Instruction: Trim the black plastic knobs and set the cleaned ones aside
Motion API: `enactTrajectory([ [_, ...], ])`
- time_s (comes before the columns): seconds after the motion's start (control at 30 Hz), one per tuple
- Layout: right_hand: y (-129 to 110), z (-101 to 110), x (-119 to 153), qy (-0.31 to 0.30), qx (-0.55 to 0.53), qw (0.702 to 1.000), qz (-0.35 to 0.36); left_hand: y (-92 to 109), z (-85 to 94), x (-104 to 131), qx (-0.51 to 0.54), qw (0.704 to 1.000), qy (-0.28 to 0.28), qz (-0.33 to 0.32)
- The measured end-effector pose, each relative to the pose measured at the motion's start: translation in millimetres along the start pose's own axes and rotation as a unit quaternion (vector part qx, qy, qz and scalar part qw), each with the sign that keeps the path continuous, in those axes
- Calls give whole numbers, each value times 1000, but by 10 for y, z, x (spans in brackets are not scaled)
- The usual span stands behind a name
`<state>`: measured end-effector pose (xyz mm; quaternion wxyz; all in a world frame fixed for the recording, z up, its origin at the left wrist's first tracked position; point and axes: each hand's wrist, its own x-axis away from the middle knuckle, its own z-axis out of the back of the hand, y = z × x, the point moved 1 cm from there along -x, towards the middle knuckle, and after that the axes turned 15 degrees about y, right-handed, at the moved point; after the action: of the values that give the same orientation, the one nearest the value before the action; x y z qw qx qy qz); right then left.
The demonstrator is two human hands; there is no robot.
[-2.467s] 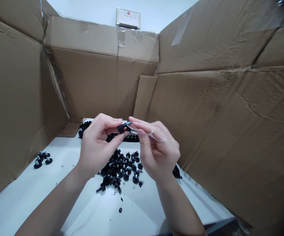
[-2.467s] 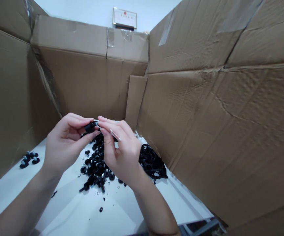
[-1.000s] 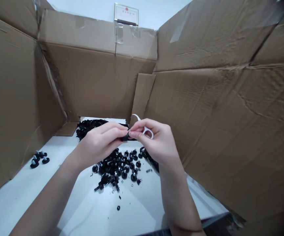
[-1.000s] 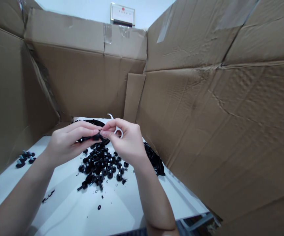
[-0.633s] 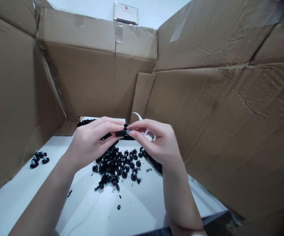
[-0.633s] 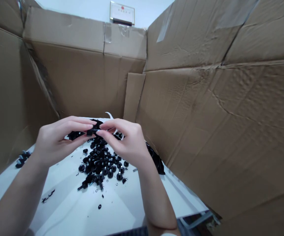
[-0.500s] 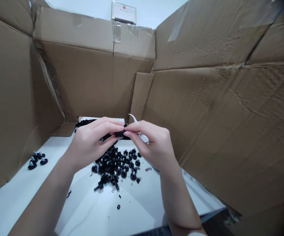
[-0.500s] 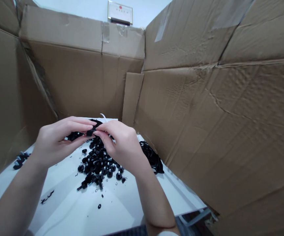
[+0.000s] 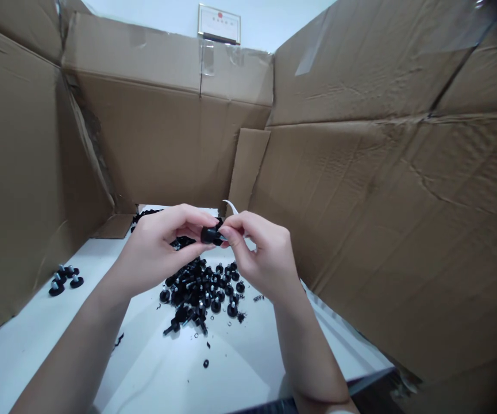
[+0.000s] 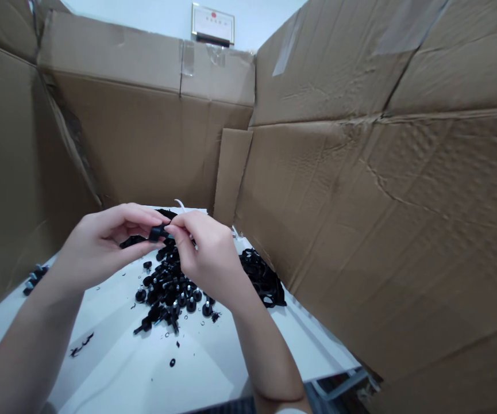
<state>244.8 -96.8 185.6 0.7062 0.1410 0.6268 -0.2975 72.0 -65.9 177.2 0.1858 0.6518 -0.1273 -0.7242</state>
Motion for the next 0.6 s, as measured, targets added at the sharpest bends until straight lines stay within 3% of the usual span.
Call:
enactTrajectory([
  [0.13,27,3,-12,10,-66,996,-65,17,-14,9,35,999,-13,30],
  [0.23,61,-1,5,26,-144,986,-84,29,-43,20,46,998,30,40],
  [0.43,32,88,58,142,-69,987,17,66,-97,25,19,990,131,41],
  [0.6,-82,78,33,118,-76,989,55,141,-138,55,-10,987,163,5],
])
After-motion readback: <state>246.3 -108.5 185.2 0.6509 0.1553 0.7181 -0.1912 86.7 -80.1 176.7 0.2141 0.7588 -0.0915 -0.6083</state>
